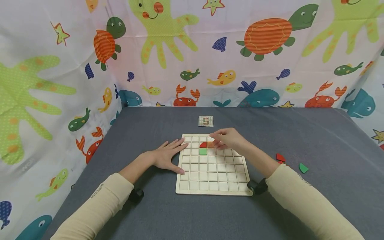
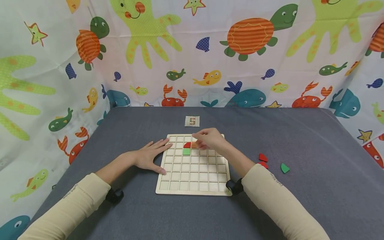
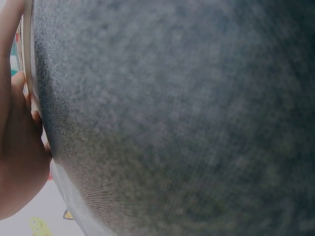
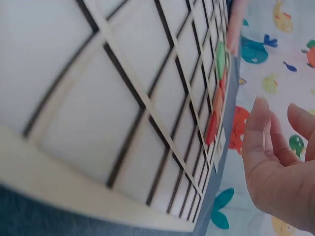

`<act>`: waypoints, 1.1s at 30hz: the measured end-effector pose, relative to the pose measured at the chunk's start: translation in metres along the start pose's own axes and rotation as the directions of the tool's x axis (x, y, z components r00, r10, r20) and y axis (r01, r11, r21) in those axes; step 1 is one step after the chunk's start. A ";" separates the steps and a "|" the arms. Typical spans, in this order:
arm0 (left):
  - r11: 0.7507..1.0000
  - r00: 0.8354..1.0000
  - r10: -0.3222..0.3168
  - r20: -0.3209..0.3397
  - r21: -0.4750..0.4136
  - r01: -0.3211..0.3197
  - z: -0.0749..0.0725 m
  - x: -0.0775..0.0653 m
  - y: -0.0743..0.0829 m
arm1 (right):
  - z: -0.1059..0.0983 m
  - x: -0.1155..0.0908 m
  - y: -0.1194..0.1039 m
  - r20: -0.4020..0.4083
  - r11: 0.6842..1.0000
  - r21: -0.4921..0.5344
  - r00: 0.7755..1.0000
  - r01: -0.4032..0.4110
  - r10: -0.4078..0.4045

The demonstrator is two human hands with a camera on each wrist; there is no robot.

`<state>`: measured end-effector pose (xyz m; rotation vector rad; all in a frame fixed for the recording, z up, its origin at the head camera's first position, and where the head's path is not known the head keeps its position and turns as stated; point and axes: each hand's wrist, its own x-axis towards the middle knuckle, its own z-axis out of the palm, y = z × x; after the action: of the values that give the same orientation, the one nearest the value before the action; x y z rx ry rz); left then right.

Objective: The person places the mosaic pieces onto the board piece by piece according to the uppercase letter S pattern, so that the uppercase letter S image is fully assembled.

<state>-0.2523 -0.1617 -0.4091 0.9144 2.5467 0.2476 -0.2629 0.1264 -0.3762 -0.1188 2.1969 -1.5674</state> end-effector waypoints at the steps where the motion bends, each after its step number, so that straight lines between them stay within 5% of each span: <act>1: 1.000 1.000 0.000 -0.002 0.003 0.000 0.000 0.000 0.000 | -0.003 -0.001 0.000 0.004 1.000 0.000 1.000 0.003 -0.003; 10: 1.000 1.000 -0.011 0.004 0.012 0.011 0.002 0.001 -0.001 | -0.030 -0.011 0.002 0.008 1.000 -0.017 1.000 0.027 -0.027; 33: 1.000 1.000 -0.020 0.006 0.008 0.020 0.001 0.002 0.000 | -0.098 -0.043 0.018 -0.062 0.992 0.125 0.998 -0.014 0.022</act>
<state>-0.2536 -0.1608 -0.4105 0.8907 2.5516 0.2292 -0.2601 0.2324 -0.3542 -0.0113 2.1339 -1.7149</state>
